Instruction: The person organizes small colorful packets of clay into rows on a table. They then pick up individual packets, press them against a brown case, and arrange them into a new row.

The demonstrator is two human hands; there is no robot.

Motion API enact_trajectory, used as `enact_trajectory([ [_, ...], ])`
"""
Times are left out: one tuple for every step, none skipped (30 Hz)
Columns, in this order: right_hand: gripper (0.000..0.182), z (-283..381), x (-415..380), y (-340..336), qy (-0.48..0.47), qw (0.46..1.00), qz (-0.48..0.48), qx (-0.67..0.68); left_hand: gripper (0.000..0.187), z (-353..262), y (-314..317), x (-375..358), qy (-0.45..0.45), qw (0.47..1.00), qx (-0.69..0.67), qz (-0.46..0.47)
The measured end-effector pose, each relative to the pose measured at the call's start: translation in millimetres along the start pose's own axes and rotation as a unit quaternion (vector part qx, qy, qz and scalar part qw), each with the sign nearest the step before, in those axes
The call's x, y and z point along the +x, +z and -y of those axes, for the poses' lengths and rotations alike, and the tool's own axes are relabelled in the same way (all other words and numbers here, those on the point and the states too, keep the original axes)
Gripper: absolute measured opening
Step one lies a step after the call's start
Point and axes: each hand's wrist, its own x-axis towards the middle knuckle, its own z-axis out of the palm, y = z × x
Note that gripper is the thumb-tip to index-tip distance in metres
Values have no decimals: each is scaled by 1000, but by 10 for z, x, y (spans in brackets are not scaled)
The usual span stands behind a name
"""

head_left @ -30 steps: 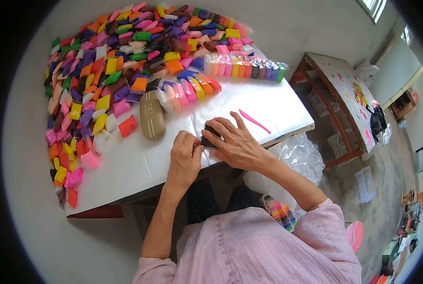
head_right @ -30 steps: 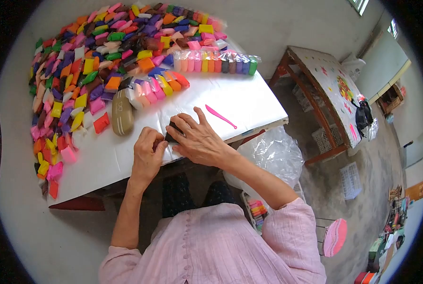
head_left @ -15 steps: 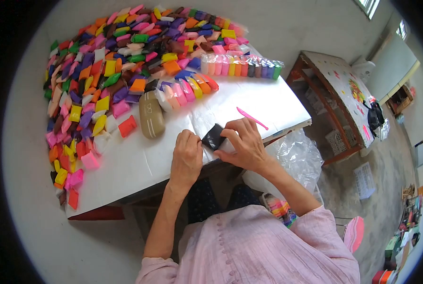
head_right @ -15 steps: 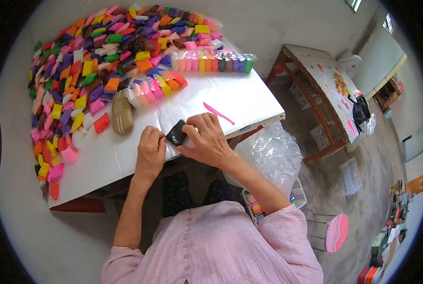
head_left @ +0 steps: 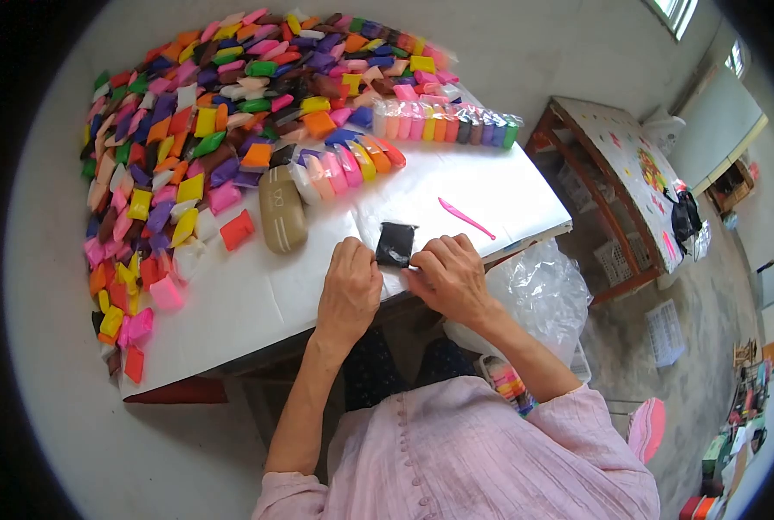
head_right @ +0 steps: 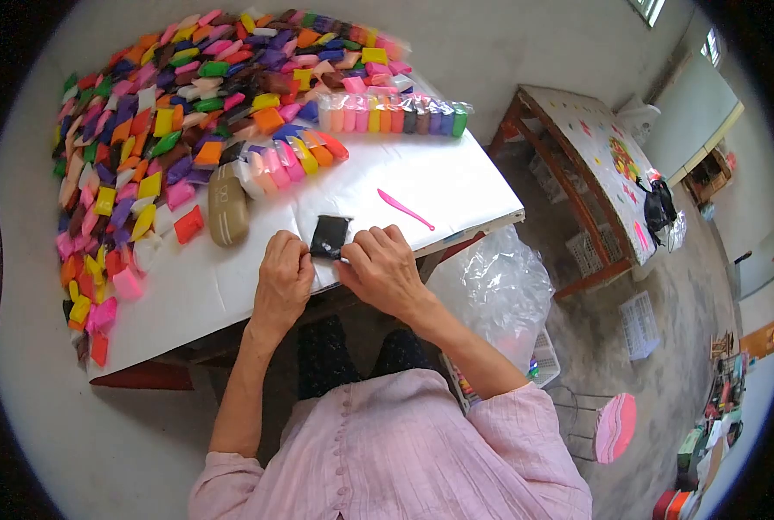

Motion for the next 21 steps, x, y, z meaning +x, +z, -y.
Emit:
enact_trajectory([
  [21, -10, 8, 14, -8, 1000, -1, -4, 10, -3, -4, 4, -1, 1000, -2, -1],
  [20, -25, 20, 28, -15, 1000, -2, -9, 10, -5, -7, 3, -1, 1000, -4, -1],
  [19, -40, 30, 40, -23, 1000, -4, -13, 10, -2, -9, -1, -7, 1000, -9, -2],
  [18, -58, 35, 53, -20, 1000, -3, -6, 10, 5, -10, -2, -13, 1000, -14, -3],
  [18, -79, 42, 63, -19, 1000, -3, 1, 11, 9, -15, 4, -18, 1000, -19, -4],
  [17, -95, 53, 65, -16, 1000, -4, 7, 11, -11, -21, 13, -20, 999, -21, -16],
  [17, -103, 64, 62, -12, 1000, 1, 13, 11, -45, -25, 20, -21, 999, -24, -28],
  [17, -107, 71, 57, -7, 1000, 7, 19, 11, -64, -33, 24, -22, 999, -26, -40],
  [16, -108, 77, 57, -2, 1000, 13, 25, 11, -54, -34, 28, -23, 999, -18, -30],
  [17, -116, 84, 61, -2, 999, 16, 30, 11, -34, -24, 38, -23, 999, -10, -22],
  [17, -126, 87, 66, -1, 999, 19, 35, 11, -18, -12, 50, -22, 1000, -2, -13],
  [17, -136, 97, 67, -2, 999, 22, 40, 11, -6, -2, 59, -15, 1000, 3, -10],
  [19, -149, 110, 62, -9, 999, 30, 36, 11, 8, 5, 66, -8, 1000, 9, -6],
  [21, -169, 120, 48, -17, 999, 38, 33, 11, 16, 7, 76, -1, 1000, 15, -2],
  [23, -184, 128, 34, -24, 998, 46, 29, 9, 16, 6, 83, 4, 1000, 18, -1],
  [23, -184, 143, 9, -21, 998, 53, 27, 8, 19, 3, 84, 3, 1000, 17, 2],
  [23, -175, 166, -26, -17, 998, 59, 25, 8, 24, 0, 84, 4, 1000, 15, 5],
  [23, -171, 185, -46, -13, 997, 66, 23, 7, 30, 0, 87, 4, 1000, 14, 8],
  [16, -187, 183, -31, -6, 996, 81, 24, 7, 39, 4, 88, 10, 1000, 15, 9],
  [16, -203, 185, -13, -5, 996, 81, 30, 7, 50, 9, 88, 15, 1000, 16, 9],
  [16, -218, 189, 7, -4, 996, 82, 36, 7, 57, 10, 92, 20, 1000, 17, 10],
])
